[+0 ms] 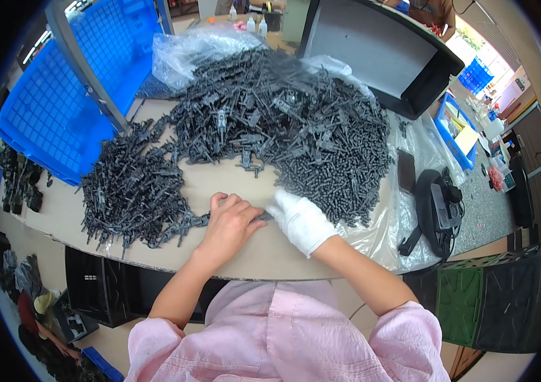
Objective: The person sorts small gray plastic toy parts by hand at a factory workbench, inspecting them one by one.
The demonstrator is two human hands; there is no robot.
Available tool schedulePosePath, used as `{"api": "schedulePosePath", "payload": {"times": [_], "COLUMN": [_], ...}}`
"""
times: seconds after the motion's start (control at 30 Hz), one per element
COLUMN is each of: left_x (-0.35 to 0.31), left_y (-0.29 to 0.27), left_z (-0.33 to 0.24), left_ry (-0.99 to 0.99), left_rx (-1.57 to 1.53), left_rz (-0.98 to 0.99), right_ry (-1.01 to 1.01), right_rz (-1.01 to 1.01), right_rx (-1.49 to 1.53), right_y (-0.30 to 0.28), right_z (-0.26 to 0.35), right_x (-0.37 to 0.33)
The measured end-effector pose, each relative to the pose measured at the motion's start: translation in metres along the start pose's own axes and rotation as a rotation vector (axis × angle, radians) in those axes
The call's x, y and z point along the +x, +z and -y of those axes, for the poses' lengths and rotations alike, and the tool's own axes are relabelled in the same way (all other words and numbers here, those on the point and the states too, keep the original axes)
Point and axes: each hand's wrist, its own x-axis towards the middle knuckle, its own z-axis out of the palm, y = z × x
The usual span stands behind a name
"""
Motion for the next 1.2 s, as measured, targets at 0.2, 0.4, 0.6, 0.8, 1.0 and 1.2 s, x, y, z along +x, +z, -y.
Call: {"api": "schedulePosePath", "payload": {"times": [0.2,0.4,0.6,0.8,1.0,1.2], "left_x": [-0.013,0.059,0.101,0.101,0.093,0.061], "left_y": [-0.066,-0.055,-0.032,-0.024,-0.027,-0.02], "left_z": [0.013,0.053,0.079,0.082,0.082,0.054], "left_ry": [-0.122,0.057,0.339,0.563,0.504,0.227], "left_rx": [0.246,0.31,0.558,0.529,0.504,0.157], "left_rz": [0.01,-0.003,0.119,0.192,0.18,0.23], "right_ry": [-0.099,-0.238,-0.311,-0.305,-0.257,-0.034], "right_rz": [-0.015,-0.223,-0.158,-0.062,-0.1,-0.12], "right_rx": [-0.077,-0.507,-0.44,-0.427,-0.267,0.148], "right_y": [-0.012,0.027,0.013,0.012,0.019,0.01], "right_z": [0.008,0.0,0.016,0.011,-0.015,-0.026], "right_x": [0.033,0.067,0.035,0.005,-0.008,-0.016]}}
